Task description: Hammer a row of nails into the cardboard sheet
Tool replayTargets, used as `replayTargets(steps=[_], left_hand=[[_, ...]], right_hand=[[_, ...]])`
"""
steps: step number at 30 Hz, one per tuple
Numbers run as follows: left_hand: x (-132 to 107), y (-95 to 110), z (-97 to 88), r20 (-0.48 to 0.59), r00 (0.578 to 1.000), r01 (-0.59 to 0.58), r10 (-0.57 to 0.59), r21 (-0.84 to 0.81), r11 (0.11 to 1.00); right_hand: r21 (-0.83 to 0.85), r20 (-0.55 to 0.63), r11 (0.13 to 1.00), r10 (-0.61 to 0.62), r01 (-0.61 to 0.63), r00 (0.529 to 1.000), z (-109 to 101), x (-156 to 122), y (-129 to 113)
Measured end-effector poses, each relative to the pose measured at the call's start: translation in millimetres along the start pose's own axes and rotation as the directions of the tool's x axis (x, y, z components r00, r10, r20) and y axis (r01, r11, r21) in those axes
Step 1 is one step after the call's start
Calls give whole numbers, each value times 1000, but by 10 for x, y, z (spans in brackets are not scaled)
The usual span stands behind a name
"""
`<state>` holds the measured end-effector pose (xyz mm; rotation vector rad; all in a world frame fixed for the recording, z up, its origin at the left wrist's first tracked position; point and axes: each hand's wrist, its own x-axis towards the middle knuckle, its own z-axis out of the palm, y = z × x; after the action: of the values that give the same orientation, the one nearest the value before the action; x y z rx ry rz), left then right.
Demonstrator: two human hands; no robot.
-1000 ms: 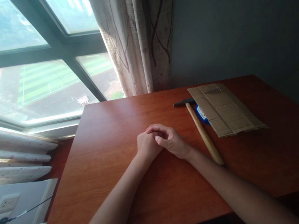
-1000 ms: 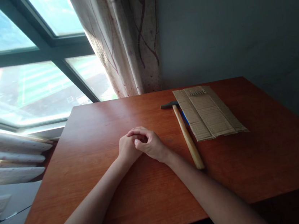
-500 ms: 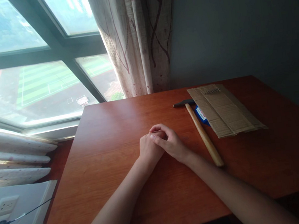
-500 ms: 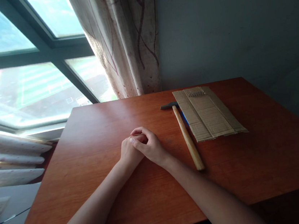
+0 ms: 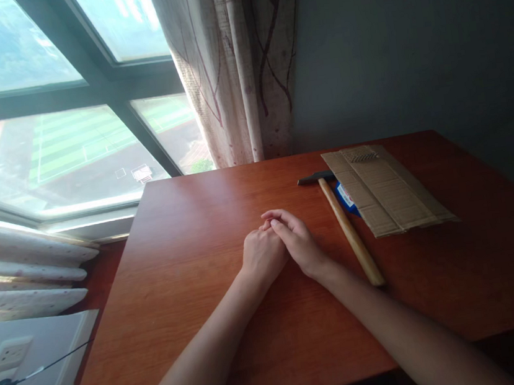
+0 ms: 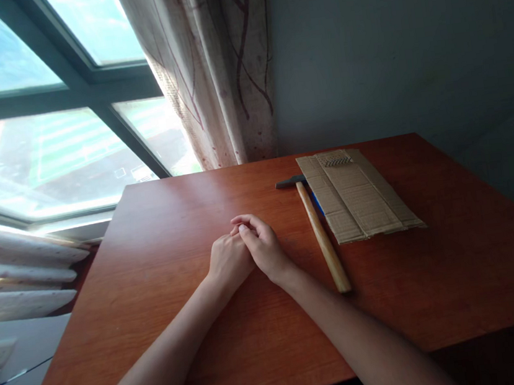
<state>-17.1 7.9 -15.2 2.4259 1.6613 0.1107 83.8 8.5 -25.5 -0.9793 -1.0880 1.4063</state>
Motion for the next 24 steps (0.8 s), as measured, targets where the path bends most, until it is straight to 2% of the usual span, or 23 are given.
replayTargets(steps=[2,9,13,18,24], left_hand=[[11,-16,-1,8,1000,-9,9,17,1000],[15,-67,8,21,997,70,-69,-67,995],[9,-95,40,-80,997,-15,6,-108,994],[22,-124,67,-174,975,-159,141,-93,983],[22,-125,84,-199,968,-168,152,-70,983]], right_hand=[[20,3,1000,-7,7,1000,-4,13,9],[-50,-16,998,-29,28,999,13,6,-3],[59,-26,998,-3,4,1000,13,-8,-37],[198,-45,978,69,-59,997,-25,2,-79],[235,-18,969,90,-83,996,-47,14,-94]])
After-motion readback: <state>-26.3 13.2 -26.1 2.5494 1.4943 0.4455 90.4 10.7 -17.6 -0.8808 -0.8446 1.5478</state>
